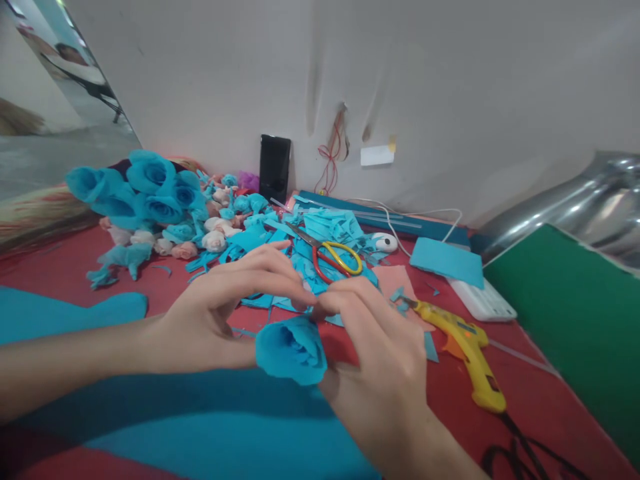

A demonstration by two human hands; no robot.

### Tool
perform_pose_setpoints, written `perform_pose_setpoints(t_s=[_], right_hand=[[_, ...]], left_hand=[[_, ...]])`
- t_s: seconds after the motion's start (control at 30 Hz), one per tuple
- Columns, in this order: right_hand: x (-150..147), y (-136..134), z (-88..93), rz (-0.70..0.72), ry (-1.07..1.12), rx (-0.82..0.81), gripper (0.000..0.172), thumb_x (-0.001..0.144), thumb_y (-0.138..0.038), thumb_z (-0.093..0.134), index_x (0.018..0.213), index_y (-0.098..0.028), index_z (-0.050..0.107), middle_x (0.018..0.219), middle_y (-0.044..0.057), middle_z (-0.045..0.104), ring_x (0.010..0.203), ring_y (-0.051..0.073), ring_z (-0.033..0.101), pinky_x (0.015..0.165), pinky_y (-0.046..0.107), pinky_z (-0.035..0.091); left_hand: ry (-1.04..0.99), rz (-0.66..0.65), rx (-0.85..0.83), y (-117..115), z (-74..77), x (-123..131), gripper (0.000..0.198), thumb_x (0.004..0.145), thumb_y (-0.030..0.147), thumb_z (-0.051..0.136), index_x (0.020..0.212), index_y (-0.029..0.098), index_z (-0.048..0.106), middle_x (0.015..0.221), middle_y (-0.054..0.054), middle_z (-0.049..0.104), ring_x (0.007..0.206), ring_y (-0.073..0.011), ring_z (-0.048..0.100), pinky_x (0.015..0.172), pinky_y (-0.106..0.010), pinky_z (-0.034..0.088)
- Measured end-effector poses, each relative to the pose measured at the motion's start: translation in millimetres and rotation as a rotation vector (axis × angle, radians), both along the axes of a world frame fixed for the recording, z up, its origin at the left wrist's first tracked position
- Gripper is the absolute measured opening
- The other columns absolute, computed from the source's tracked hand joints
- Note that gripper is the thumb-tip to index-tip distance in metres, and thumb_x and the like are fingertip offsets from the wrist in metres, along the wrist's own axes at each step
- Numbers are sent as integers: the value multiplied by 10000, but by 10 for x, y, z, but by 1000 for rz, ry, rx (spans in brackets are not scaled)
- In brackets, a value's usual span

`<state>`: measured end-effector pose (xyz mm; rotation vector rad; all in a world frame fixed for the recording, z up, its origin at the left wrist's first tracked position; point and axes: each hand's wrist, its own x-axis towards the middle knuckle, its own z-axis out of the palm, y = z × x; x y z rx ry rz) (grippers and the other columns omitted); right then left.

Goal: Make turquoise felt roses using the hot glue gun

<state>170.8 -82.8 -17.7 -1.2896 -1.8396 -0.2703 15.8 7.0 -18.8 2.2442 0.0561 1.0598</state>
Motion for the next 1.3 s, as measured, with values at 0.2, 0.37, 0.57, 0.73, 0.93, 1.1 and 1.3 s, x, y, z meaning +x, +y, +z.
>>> perform_pose_setpoints(t_s=[0.2, 0.37, 0.57, 0.73, 0.93, 1.1, 1.3], right_hand=[[-31, 32, 27, -7, -21, -22, 59, 745, -182, 568, 741, -195, 511, 700, 6, 580, 610, 111, 536, 508, 199, 410], [29, 74, 15, 77, 167, -274, 234, 665, -285, 690, 858, -225, 573, 826, 21, 632, 609, 148, 577, 508, 229, 491], [115, 94, -24, 162, 462, -606, 118, 681, -310, 680, 768, -238, 647, 817, -22, 644, 544, 107, 564, 482, 195, 495], [26, 108, 1, 282, 464, -579, 77, 728, -216, 617, 779, -264, 649, 641, -45, 613, 589, 127, 583, 514, 181, 480], [-25, 86, -10, 271, 561, -544, 158, 740, -151, 579, 606, -221, 626, 454, -61, 560, 376, 69, 509, 393, 120, 430], [-49, 75, -11, 260, 633, -568, 83, 723, -194, 614, 644, -205, 635, 458, -46, 581, 367, 80, 519, 381, 128, 442], [-78, 69, 38, 272, 596, -553, 162, 673, -106, 558, 578, -200, 648, 479, -34, 603, 420, 110, 571, 440, 158, 488]], left_hand=[[20, 16, -32, -35, 19, -5, 266, 708, 56, 613, 943, 175, 570, 910, -13, 662, 866, -128, 580, 927, -286, 360], [-52, -16, -240, 10, 25, -8, 275, 732, 147, 645, 994, 161, 567, 952, -23, 620, 878, -105, 564, 830, -205, 443], [-47, -127, -640, 41, 23, 27, 289, 714, 155, 667, 988, 208, 593, 891, 7, 617, 878, -113, 572, 757, -194, 490], [-81, -303, -903, 48, 13, 66, 238, 722, 105, 647, 939, 197, 607, 796, 20, 631, 821, -112, 607, 663, -178, 505], [-58, -375, -968, 44, -3, 56, 202, 762, 134, 614, 950, 209, 624, 844, 17, 661, 757, -97, 617, 643, -177, 501], [9, -350, -859, 28, 5, 16, 222, 822, 122, 497, 1002, 174, 615, 1029, -51, 650, 897, -175, 616, 721, -258, 506], [65, -229, -607, -39, 30, 10, 296, 696, 121, 664, 984, 163, 612, 1079, -44, 644, 1061, -210, 557, 886, -271, 458]])
